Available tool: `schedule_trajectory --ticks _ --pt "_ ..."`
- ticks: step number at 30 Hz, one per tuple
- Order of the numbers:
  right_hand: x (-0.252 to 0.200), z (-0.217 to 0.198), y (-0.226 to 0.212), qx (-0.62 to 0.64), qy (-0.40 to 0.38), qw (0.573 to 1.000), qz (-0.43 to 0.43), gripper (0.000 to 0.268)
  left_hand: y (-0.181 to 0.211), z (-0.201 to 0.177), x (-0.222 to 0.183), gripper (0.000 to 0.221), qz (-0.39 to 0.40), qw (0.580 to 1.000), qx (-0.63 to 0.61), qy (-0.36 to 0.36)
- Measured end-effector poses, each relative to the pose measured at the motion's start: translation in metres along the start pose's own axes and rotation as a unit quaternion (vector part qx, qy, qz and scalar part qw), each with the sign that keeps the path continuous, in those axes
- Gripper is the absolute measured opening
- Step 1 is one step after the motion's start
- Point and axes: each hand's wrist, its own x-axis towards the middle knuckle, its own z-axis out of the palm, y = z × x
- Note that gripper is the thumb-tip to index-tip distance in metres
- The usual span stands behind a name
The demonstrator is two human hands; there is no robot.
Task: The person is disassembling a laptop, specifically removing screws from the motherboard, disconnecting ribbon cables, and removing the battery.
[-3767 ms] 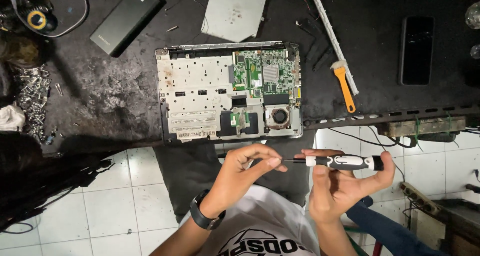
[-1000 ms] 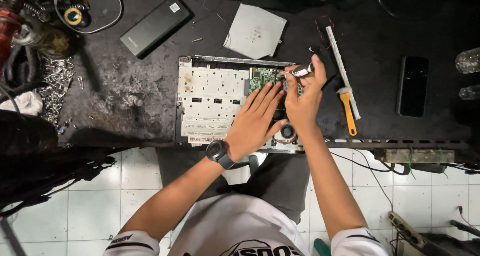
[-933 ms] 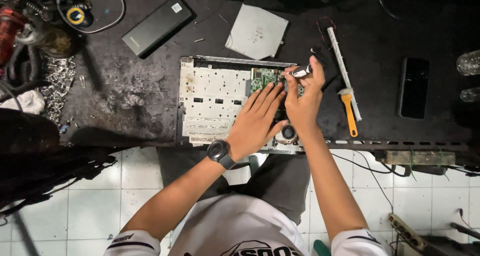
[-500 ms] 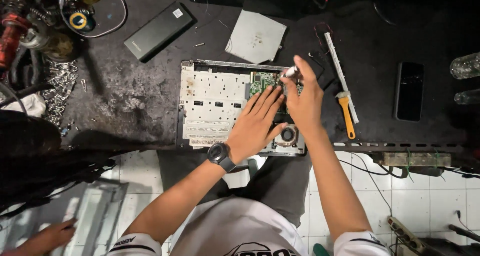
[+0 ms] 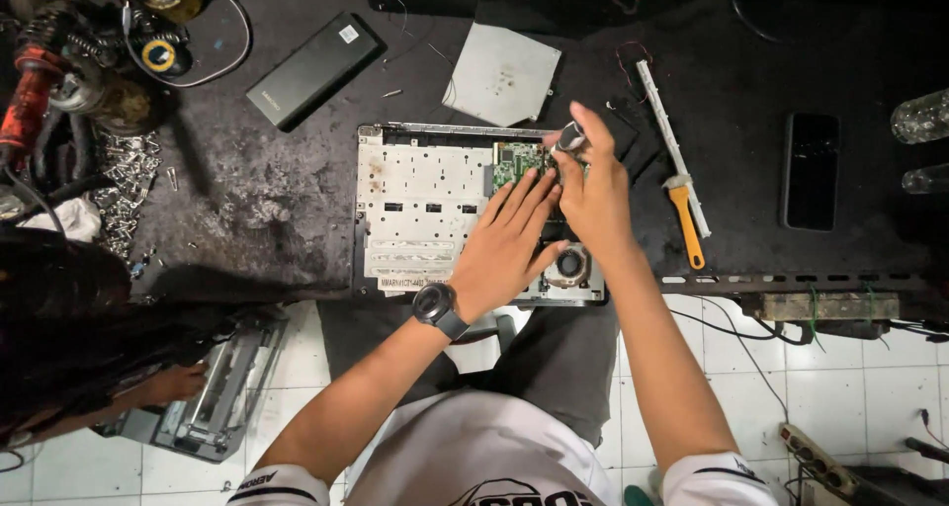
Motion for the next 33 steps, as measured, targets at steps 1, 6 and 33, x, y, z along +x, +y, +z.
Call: schedule_trajectory --ticks 1,6,33 --pt "-0.007 0.006 0.015 0.0 0.0 1.0 0.0 0.055 0.0 0.0 0.0 0.059 0.0 1.0 0.0 0.0" --pt "0.002 0.006 -0.01 0.02 0.029 0.999 0.014 0.055 0.001 -0.002 0.0 0.059 0.002 1.0 0.003 -0.001" --pt "-0.012 -0.003 0.011 -0.012 0.001 1.0 -0.016 0.053 0.006 -0.01 0.003 0.059 -0.007 1.0 0.005 -0.024"
